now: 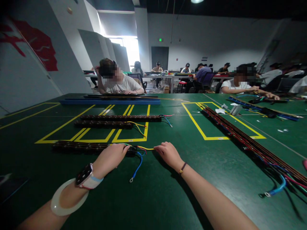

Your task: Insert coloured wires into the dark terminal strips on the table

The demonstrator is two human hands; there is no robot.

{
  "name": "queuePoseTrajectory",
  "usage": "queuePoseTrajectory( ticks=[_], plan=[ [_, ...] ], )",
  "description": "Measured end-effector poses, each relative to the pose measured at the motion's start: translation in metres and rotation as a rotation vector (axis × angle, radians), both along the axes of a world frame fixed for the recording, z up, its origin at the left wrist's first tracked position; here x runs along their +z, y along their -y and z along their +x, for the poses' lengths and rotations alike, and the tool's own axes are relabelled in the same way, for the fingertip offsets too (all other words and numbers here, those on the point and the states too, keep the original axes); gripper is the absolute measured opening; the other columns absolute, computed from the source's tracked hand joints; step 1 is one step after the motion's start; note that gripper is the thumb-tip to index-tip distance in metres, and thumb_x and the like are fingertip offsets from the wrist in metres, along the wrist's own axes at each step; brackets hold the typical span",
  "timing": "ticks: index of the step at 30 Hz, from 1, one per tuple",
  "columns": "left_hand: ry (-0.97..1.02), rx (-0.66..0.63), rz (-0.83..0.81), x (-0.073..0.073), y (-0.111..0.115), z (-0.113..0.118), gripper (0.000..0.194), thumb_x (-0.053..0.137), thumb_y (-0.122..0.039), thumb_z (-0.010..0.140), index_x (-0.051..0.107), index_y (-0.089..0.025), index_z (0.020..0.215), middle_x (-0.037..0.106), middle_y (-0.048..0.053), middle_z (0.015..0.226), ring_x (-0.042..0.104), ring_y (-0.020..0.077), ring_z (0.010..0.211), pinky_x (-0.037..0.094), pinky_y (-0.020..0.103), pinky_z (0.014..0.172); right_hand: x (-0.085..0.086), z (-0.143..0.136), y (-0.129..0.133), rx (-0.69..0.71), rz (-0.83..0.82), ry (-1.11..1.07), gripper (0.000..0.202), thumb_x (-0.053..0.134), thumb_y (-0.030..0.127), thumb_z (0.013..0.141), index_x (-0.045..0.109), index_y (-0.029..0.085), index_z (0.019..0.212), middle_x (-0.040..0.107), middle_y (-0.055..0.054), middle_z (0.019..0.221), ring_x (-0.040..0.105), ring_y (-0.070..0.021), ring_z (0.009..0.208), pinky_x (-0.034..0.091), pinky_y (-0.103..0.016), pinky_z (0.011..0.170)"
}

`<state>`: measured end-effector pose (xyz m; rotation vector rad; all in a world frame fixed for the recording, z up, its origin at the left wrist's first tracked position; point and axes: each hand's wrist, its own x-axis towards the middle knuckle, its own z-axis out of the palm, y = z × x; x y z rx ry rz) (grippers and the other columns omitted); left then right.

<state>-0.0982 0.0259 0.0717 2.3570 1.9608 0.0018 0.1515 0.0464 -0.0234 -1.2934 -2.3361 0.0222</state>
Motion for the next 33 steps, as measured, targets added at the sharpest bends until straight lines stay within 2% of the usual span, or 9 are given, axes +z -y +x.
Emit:
queuePoseTrajectory(
  ticks=[4,9,11,15,20,24,27,30,33],
  plan=[
    [0.124,0.0,0.079,-0.009,-0.008,0.0,0.043,0.033,-0.042,0.092,0.066,-0.014,0.092,0.069,0.013,0.081,0.066,0.0249,0.075,0.042,0.029,0.06,0.0,0.0,0.0,0.008,0.005,-0.007,0.022,0.049,0.026,0.094,0.068,0.022,0.105,0.063,-0.004,0.077,0.053,-0.0165,0.074,0.036,-0.028,0.066],
    [0.553,0.02,0.03,-0.024,-0.027,-0.004,0.047,0.035,-0.052,0.089,0.061,-0.017,0.107,0.063,0.001,0.058,0.06,0.0163,0.051,0.038,0.024,0.051,-0.001,-0.001,0.001,0.031,0.007,-0.015,0.023,0.047,0.026,0.094,0.067,0.021,0.104,0.063,-0.004,0.077,0.053,-0.0165,0.074,0.038,-0.028,0.068],
    [0.622,-0.021,0.057,-0.031,-0.03,-0.003,0.045,0.036,-0.051,0.089,0.06,-0.018,0.107,0.062,0.0,0.057,0.058,0.0151,0.049,0.038,0.023,0.05,-0.001,-0.001,0.001,0.038,0.008,-0.015,0.023,0.047,0.026,0.095,0.067,0.02,0.104,0.063,-0.004,0.077,0.053,-0.0164,0.074,0.038,-0.028,0.068],
    [0.473,-0.215,0.163,-0.04,-0.022,0.006,0.037,0.039,-0.046,0.09,0.063,-0.02,0.104,0.067,0.003,0.071,0.062,0.0153,0.063,0.038,0.024,0.06,0.0,-0.001,0.0,0.033,0.008,-0.028,0.021,0.049,0.025,0.093,0.067,0.02,0.103,0.063,-0.004,0.078,0.054,-0.0156,0.075,0.038,-0.027,0.068],
    [0.223,-0.421,0.133,-0.044,-0.006,0.017,0.039,0.031,-0.039,0.095,0.062,-0.02,0.109,0.069,0.009,0.088,0.063,0.0201,0.079,0.039,0.028,0.071,0.001,-0.002,0.001,0.001,-0.042,-0.058,0.02,0.05,0.025,0.093,0.066,0.02,0.105,0.063,-0.004,0.082,0.055,-0.0158,0.079,0.04,-0.027,0.072],
    [0.199,-0.389,0.091,-0.042,0.001,0.022,0.038,0.033,-0.04,0.093,0.059,-0.019,0.111,0.068,0.012,0.09,0.063,0.0223,0.082,0.04,0.029,0.073,0.007,-0.003,0.002,-0.032,-0.091,-0.055,0.022,0.05,0.033,0.093,0.067,0.021,0.1,0.063,-0.004,0.083,0.055,-0.016,0.081,0.039,-0.028,0.074],
    [0.151,-0.343,0.057,-0.04,0.008,0.026,0.04,0.032,-0.043,0.093,0.059,-0.016,0.103,0.068,0.012,0.086,0.064,0.0224,0.077,0.041,0.029,0.069,0.015,-0.005,0.003,-0.071,-0.123,-0.044,0.027,0.052,0.043,0.091,0.068,0.021,0.095,0.062,-0.004,0.085,0.055,-0.0169,0.083,0.038,-0.03,0.075],
    [0.124,-0.272,-0.016,-0.04,0.015,0.03,0.044,0.029,-0.046,0.092,0.061,-0.016,0.091,0.067,0.013,0.08,0.064,0.024,0.07,0.042,0.031,0.064,0.021,-0.01,0.006,-0.079,-0.156,-0.031,0.036,0.06,0.053,0.082,0.067,0.021,0.096,0.062,-0.005,0.089,0.054,-0.0193,0.086,0.038,-0.031,0.077],
    [0.173,-0.198,-0.061,-0.041,0.017,0.031,0.042,0.031,-0.046,0.091,0.061,-0.016,0.088,0.068,0.012,0.079,0.065,0.0258,0.071,0.042,0.031,0.061,0.022,-0.015,0.008,-0.059,-0.185,-0.018,0.04,0.071,0.051,0.073,0.066,0.02,0.097,0.062,-0.005,0.091,0.054,-0.0208,0.089,0.038,-0.032,0.078]
  ],
)
